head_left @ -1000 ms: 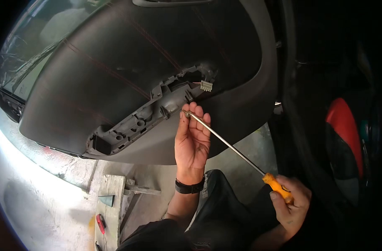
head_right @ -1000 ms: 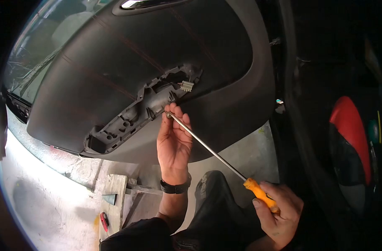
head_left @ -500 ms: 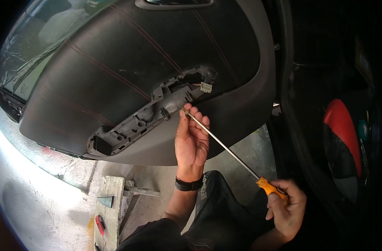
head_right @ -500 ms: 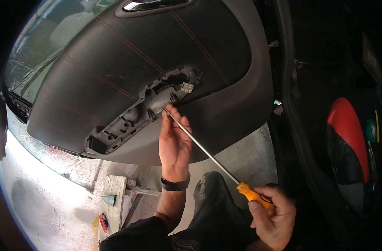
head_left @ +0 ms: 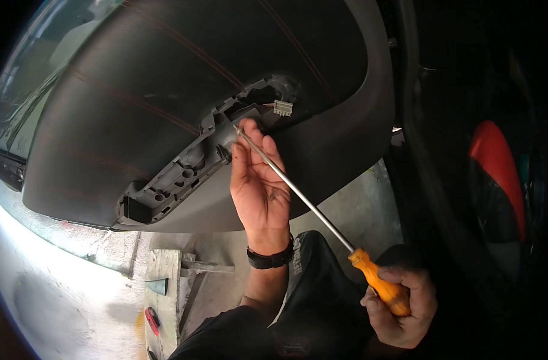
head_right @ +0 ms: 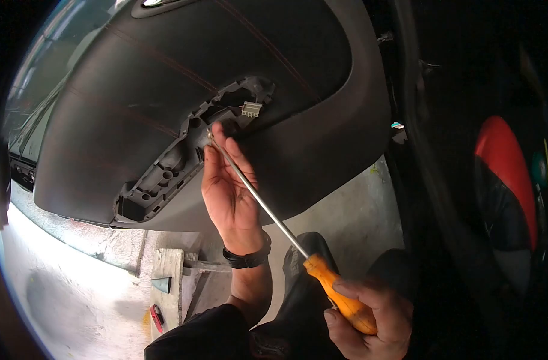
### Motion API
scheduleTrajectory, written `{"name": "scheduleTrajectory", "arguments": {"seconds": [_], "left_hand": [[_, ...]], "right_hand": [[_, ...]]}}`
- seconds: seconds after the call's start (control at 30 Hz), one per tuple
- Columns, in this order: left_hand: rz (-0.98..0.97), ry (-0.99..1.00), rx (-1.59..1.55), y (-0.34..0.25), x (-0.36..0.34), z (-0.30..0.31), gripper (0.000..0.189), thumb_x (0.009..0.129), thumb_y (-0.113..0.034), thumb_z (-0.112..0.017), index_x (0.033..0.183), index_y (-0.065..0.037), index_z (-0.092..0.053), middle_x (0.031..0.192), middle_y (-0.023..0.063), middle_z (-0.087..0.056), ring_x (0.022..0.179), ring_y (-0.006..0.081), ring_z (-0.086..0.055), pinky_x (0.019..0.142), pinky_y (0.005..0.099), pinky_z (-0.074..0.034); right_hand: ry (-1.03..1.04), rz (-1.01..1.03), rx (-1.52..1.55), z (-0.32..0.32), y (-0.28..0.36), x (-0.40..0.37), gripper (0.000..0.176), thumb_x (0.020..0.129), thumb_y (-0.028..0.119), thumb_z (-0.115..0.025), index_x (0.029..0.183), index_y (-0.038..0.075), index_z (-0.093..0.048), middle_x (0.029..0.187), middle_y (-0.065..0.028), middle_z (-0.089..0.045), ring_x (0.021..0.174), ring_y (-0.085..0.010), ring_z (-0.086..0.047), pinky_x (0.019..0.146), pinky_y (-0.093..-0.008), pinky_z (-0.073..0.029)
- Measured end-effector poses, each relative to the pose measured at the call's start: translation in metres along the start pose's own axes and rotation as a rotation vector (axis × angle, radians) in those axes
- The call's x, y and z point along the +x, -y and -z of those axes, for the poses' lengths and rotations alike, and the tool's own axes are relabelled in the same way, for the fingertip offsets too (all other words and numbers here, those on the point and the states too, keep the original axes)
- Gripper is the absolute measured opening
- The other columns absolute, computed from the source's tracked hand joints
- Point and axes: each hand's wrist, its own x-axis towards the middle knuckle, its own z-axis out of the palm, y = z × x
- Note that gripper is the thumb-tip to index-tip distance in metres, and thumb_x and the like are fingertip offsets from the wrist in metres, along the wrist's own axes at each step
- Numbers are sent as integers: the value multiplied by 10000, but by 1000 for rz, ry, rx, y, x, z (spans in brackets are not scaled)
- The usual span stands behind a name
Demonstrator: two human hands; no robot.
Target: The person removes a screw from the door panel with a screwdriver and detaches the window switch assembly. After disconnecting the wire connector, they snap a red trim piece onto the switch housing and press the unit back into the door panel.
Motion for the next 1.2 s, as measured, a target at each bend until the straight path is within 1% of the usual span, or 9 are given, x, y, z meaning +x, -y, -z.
{"name": "scheduleTrajectory", "arguments": {"seconds": [0.1, 0.13, 0.23, 0.33, 0.43, 0.53, 0.57, 0.7, 1.2], "left_hand": [[-123, 18, 264, 7, -1, 0, 394, 1106, -244, -390, 1408, -3, -470, 1485, 195, -500, 1319, 269, -561, 1107, 424, -503], [-115, 61, 214, 7, -2, 1, 413, 1112, -263, -360, 1443, -29, -439, 1526, 222, -437, 1358, 303, -519, 1124, 449, -485], [-137, 103, 203, 6, -2, 1, 404, 1112, -256, -359, 1458, -59, -429, 1527, 227, -432, 1348, 309, -527, 1128, 459, -480], [-174, 110, 263, 6, -3, 0, 427, 1116, -277, -336, 1486, -76, -409, 1526, 229, -434, 1350, 315, -525, 1132, 467, -474], [-185, 106, 282, 5, -2, -1, 446, 1117, -286, -324, 1505, -78, -389, 1518, 226, -447, 1346, 315, -530, 1127, 465, -477], [-217, 114, 287, 6, -2, -4, 409, 1108, -237, -344, 1441, -22, -446, 1489, 224, -481, 1321, 314, -554, 1113, 460, -498], [-232, 120, 289, 7, -2, -5, 391, 1104, -211, -356, 1405, 6, -477, 1476, 224, -495, 1310, 314, -564, 1107, 458, -508], [-229, 186, 299, 12, -3, -5, 399, 1102, -211, -365, 1432, -11, -467, 1481, 223, -490, 1306, 305, -568, 1099, 454, -514], [-256, 107, 416, 11, -5, -6, 387, 1099, -225, -390, 1404, -5, -484, 1464, 217, -509, 1281, 286, -589, 1086, 442, -525]], "right_hand": [[-23, 92, -154, -5, 6, 17, 340, 848, 85, -705, 1148, -24, -589, 1020, -128, -627, 753, -149, -677, 727, -265, -602], [-24, 127, -213, -5, 7, 23, 330, 846, 105, -711, 1131, -20, -601, 999, -129, -640, 753, -156, -684, 728, -267, -601], [-1, 214, -220, -7, 11, 35, 322, 839, 145, -717, 1101, -14, -618, 931, -127, -668, 775, -175, -701, 738, -282, -598], [29, 162, -188, -10, 21, 39, 331, 843, 164, -715, 1107, -8, -614, 899, -116, -677, 777, -180, -710, 744, -295, -598], [34, 138, -218, -14, 29, 42, 314, 861, 189, -711, 1097, 5, -614, 875, -96, -669, 743, -169, -702, 716, -274, -589], [136, 78, -177, -5, 59, 55, 350, 870, -16, -700, 1212, -20, -623, 1030, -182, -696, 835, -283, -695, 741, -331, -550], [126, 86, -177, -7, 62, 56, 348, 868, -23, -697, 1208, -22, -621, 1023, -183, -694, 833, -282, -695, 735, -331, -549], [96, 73, -141, -12, 68, 54, 329, 861, -48, -686, 1183, -31, -621, 1007, -188, -686, 835, -299, -698, 735, -336, -554], [74, 68, -124, -19, 63, 54, 327, 849, -84, -675, 1167, -25, -623, 985, -191, -679, 843, -309, -706, 734, -340, -558]]}}
